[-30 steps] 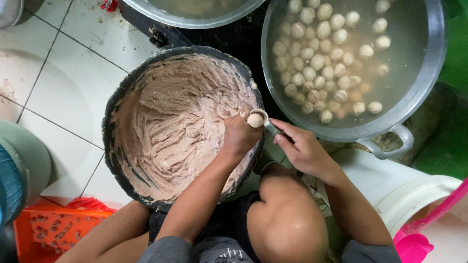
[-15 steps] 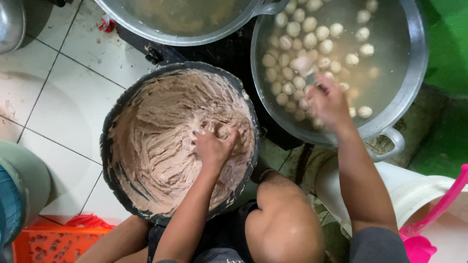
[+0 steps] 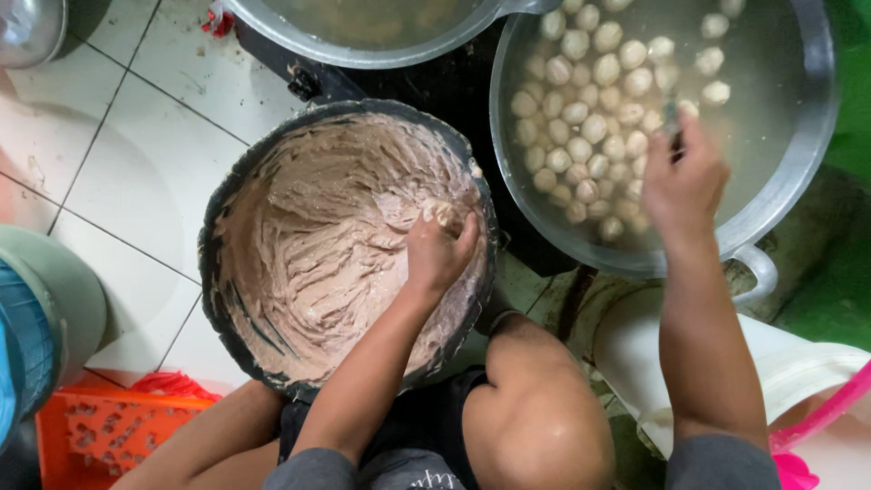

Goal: The person sits on the floor holding a large bowl of meat paste on their lap. They scoop portions of paste with a spoon, shape each portion into a ball by hand, and drop the formed balls into a pot of water beside them, repeating the cycle continuously.

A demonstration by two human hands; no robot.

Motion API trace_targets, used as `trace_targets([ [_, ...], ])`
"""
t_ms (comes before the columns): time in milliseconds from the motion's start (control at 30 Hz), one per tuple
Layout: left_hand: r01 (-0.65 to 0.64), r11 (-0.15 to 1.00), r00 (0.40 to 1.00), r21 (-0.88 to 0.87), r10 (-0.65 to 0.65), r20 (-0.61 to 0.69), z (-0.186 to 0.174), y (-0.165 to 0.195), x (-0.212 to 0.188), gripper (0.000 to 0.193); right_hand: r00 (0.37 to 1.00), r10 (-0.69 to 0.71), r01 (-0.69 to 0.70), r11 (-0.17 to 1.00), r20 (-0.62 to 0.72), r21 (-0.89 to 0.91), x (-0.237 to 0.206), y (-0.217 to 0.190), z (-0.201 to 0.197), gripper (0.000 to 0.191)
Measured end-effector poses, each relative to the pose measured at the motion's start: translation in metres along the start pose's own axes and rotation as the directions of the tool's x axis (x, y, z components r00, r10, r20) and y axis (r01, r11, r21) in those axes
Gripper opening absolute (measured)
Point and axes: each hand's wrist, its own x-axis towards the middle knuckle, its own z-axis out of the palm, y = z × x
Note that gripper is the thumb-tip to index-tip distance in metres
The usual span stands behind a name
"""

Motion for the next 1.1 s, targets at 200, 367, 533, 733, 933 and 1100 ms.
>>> trace_targets([
  [200,0.013,0.970,1.000,-0.244,-0.017,-0.014,0.003,0.012,0.004,0.019,0.732,-0.033,-0.196,0.946,0.681,0.256,-0.071,-0.059,0.008,0.042],
  [367,-0.038,0.986,0.999,-0.163,0.039,0.003,0.005,0.010,0.004,0.009,0.743,-0.350,0.082,0.893,0.570,0.442,-0.092,-0.073,0.018,0.045],
  [533,-0.064,0.997,0.996,-0.040,0.067,0.065,0.007,0.001,0.007,0.013,0.562,-0.166,-0.373,0.823,0.810,0.427,-0.087,-0.060,0.033,0.043],
  [733,0.125,0.959,0.989,0.255,-0.141,0.043,0.012,-0.019,0.001,0.038,0.780,-0.002,-0.395,0.775,0.626,0.493,-0.031,-0.021,0.043,0.049],
  [933,0.021,0.985,0.999,0.173,-0.027,0.030,0.021,-0.027,-0.006,0.045,0.939,0.139,-0.202,0.963,0.315,0.180,0.021,0.001,0.037,0.050],
  [1100,0.038,0.991,0.996,-0.132,-0.048,-0.070,0.013,-0.010,0.000,0.021,0.911,0.143,-0.248,0.940,0.386,0.235,-0.006,-0.016,0.027,0.041],
])
